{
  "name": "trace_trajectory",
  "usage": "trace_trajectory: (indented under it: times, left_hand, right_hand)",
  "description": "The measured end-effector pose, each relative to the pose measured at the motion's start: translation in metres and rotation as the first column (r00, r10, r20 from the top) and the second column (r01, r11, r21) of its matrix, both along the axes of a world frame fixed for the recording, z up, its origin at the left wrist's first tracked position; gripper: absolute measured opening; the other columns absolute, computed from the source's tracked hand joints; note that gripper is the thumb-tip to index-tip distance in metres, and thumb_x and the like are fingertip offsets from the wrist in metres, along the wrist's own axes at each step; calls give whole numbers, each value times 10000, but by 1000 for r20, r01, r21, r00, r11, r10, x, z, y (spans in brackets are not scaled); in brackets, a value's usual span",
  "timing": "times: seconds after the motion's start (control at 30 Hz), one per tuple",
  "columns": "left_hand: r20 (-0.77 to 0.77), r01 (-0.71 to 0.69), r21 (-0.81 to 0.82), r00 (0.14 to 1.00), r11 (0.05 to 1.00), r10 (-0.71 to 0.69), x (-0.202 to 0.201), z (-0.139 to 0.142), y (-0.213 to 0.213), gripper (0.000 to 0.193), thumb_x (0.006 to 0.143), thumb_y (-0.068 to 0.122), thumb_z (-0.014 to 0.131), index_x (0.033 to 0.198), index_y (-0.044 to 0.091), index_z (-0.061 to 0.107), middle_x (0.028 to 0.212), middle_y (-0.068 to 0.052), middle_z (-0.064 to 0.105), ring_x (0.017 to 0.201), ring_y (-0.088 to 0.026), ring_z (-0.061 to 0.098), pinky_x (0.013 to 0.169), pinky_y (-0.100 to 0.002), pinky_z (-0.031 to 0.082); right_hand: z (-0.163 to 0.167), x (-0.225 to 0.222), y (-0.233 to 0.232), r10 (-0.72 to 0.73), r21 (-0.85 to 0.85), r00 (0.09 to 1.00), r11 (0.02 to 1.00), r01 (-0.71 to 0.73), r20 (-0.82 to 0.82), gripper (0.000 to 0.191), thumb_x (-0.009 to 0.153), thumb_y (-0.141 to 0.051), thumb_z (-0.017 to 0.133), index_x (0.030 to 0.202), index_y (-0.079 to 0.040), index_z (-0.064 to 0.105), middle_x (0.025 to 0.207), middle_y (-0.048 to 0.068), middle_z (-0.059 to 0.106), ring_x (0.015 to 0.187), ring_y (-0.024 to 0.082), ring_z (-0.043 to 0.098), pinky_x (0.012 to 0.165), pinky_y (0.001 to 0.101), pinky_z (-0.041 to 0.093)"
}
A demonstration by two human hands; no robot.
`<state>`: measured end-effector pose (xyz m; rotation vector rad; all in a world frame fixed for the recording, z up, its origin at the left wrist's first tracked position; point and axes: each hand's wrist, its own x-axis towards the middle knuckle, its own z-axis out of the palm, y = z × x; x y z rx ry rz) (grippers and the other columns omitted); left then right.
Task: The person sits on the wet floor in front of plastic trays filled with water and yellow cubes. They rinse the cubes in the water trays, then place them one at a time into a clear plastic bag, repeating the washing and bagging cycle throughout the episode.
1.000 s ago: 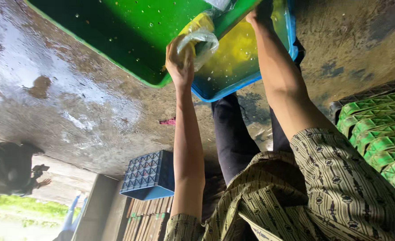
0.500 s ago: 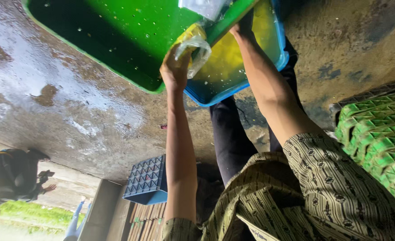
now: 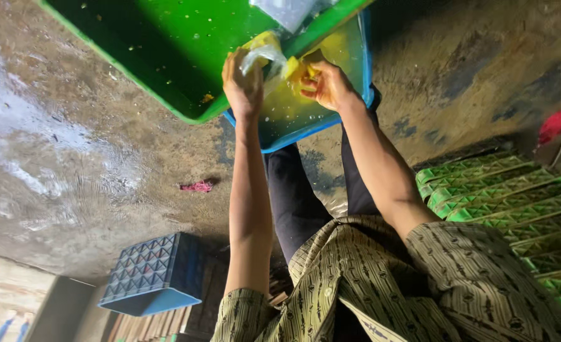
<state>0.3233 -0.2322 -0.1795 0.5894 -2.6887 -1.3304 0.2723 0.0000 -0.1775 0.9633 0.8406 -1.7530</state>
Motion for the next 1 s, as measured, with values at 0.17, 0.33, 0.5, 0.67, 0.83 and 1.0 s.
trace_trajectory:
  times: [0.17, 0.33, 0.5, 0.67, 0.83, 1.0]
  left_hand:
    - [21, -76, 342, 997, 937, 73, 12, -18, -9, 428, 936, 129, 744, 1302, -39, 597, 1268, -194, 686, 1202, -297, 645, 1070, -377, 483]
    - [314, -249, 711, 949, 657, 20, 19, -31, -44, 519, 1059, 437, 498, 1233, -15, 685, 949, -79, 752, 825, -141, 674, 742, -281, 563]
    - [241, -120, 757, 965, 643, -104, 13, -35, -65, 627, 1097, 524, 453, 1222, -29, 720, 911, -51, 684, 805, -113, 571, 721, -283, 509]
    - [234, -82, 655, 967, 751, -98, 4, -23, -50, 500, 955, 429, 720, 1204, -4, 695, 1035, -79, 778, 920, -167, 721, 827, -334, 579]
    - [198, 3, 15, 980, 1000, -5, 2, -11, -22, 500, 756, 309, 917, 1101, 36, 679, 993, -137, 724, 915, -342, 706, 830, -428, 573]
    - [-117, -14, -51, 993, 999, 8, 19, -15, -22, 621, 739, 131, 797, 1285, 17, 524, 1289, -253, 557, 1224, -474, 530, 1050, -499, 465]
  right_hand:
    - [-45, -9, -24, -123, -15, 990, 992, 122, -70, 299, 879, -268, 706, 1110, -86, 651, 1101, 109, 702, 1059, 277, 685, 950, 457, 600]
    - [-48, 1, 15, 99, 254, 992, 964, -77, -75, 345, 913, -328, 714, 1161, -93, 668, 1154, 89, 735, 1033, 205, 694, 928, 361, 551]
    - [2, 11, 42, 270, 297, 911, 938, -176, -311, 363, 1028, -242, 702, 1347, -86, 628, 1250, 25, 676, 1075, 142, 639, 893, 308, 550]
    - [63, 5, 24, 288, 109, 836, 957, -269, -467, 425, 1020, -160, 673, 1424, -154, 545, 1206, -3, 640, 1071, 131, 646, 867, 316, 576]
    - [41, -20, -45, 163, -182, 847, 940, -290, -505, 376, 1005, -166, 682, 1364, -77, 613, 1223, 49, 678, 1105, 155, 675, 926, 322, 588]
    - [16, -39, -59, 230, -124, 849, 938, -323, -475, 363, 995, -187, 654, 1322, -29, 659, 1177, 67, 709, 1040, 172, 690, 885, 346, 601]
